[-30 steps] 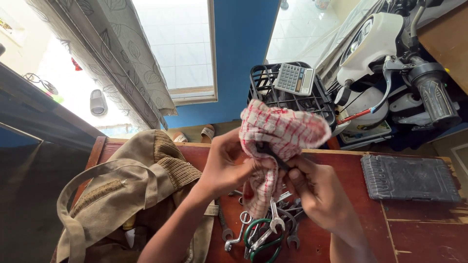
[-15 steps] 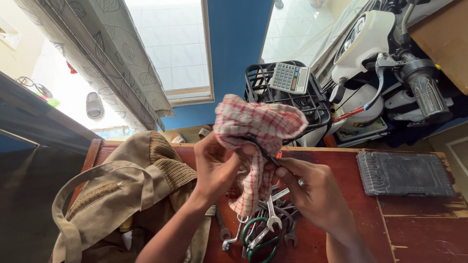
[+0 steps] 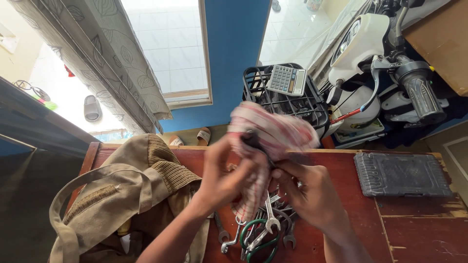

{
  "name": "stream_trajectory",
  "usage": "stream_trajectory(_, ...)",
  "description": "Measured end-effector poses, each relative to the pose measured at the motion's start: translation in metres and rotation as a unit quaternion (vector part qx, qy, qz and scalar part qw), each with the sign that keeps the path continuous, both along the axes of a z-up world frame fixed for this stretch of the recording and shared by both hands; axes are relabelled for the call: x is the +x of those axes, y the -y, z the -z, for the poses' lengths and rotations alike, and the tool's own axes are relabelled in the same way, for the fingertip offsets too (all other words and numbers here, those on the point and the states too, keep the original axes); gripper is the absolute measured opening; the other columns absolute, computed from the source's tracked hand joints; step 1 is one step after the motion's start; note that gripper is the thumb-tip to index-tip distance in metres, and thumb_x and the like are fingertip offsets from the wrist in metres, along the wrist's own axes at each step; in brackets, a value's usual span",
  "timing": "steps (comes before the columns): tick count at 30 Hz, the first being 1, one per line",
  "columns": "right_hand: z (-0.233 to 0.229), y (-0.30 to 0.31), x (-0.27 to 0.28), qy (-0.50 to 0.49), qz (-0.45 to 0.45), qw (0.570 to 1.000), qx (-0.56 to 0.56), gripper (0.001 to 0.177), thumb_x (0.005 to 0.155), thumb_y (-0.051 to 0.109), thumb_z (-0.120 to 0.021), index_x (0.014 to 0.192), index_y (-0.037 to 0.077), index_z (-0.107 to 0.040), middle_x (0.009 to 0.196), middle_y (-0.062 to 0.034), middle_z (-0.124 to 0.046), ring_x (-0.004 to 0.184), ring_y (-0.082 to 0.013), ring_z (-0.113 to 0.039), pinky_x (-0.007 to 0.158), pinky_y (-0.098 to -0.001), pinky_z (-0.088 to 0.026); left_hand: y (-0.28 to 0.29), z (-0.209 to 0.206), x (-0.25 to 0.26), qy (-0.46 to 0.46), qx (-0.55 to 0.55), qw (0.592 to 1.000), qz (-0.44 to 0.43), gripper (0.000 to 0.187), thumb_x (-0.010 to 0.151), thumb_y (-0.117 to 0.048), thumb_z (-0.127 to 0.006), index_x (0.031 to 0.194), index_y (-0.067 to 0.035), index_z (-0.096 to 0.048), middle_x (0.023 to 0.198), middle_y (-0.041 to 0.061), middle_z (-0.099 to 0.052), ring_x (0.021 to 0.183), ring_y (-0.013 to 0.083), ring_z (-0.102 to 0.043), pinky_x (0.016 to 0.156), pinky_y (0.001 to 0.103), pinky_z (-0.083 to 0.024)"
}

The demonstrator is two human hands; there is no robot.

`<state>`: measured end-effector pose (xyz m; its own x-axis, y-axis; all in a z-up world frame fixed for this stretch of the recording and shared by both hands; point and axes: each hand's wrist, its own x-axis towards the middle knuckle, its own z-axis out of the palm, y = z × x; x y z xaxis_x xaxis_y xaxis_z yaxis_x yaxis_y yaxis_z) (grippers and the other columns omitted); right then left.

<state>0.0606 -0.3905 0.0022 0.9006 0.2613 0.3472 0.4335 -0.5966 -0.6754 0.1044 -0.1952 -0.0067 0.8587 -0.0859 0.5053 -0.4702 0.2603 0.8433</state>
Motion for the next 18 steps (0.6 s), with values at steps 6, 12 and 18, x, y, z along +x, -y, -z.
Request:
stream_trajectory(6,0.012,0.008,0.001,0.016,0.007,1.0,-0.016,0.026,0.094,0.025,-0.066,0.114,0.011,-0.075,0.108,-0.0069,-0.08,0.096,-0.0279,-0.076,0.081,-0.0371,-0.061,-0.002,-0.01,-0.005,0.046,0.179,0.979,0.084,0.02,0.103,-0.024,-0.056,0.108,-0.006,-0.064,0.103,0.009,-0.068,0.088,0.0194,-0.065,0.08,0.034,-0.055)
stream_trajectory(12,-0.02,0.007,-0.006,0.074,0.027,0.997,0.016,0.037,0.092,0.039,-0.063,0.101,0.006,-0.078,0.088,-0.0039,-0.082,0.07,-0.0115,-0.076,0.058,-0.024,-0.059,-0.007,-0.014,0.0,0.088,0.191,0.977,0.037,0.007,0.095,-0.003,-0.049,0.098,-0.004,-0.056,0.091,0.008,-0.06,0.076,0.0198,-0.054,0.068,0.033,-0.045)
stream_trajectory(18,-0.009,0.014,-0.006,0.062,0.138,0.986,0.075,0.034,0.084,0.034,-0.076,0.103,0.007,-0.068,0.076,-0.0003,-0.069,0.064,-0.0071,-0.062,0.054,-0.0191,-0.052,-0.003,-0.022,-0.004,0.132,0.36,0.916,0.118,0.011,0.094,-0.011,-0.054,0.094,-0.006,-0.044,0.084,0.015,-0.061,0.07,0.0368,-0.055,0.061,0.045,-0.039)
